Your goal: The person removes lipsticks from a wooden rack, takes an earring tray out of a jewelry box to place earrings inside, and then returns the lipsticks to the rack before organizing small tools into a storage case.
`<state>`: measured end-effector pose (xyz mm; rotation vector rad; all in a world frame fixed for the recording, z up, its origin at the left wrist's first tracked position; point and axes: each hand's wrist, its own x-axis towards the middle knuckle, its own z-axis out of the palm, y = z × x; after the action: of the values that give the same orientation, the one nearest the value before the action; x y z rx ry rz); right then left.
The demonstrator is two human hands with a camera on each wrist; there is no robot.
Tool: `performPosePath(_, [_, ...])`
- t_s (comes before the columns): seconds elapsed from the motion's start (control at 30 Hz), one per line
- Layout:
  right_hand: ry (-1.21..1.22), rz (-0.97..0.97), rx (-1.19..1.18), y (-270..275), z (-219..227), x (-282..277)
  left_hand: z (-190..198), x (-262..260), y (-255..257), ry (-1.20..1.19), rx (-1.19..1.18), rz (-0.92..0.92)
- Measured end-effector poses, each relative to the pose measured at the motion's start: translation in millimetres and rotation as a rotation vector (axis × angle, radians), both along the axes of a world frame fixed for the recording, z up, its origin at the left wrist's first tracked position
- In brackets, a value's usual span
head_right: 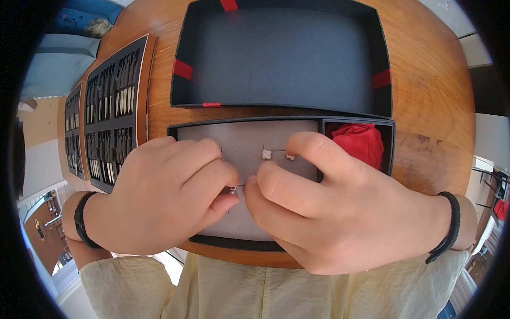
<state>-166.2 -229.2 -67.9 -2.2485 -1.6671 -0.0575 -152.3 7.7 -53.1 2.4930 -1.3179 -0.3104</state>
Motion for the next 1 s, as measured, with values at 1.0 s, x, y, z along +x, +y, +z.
performPosePath(1.0, [-0.003,-0.033,0.060,-12.0,4.7,-0.6,15.5,-6.3,-11.1,-0.038,0.075,-0.036])
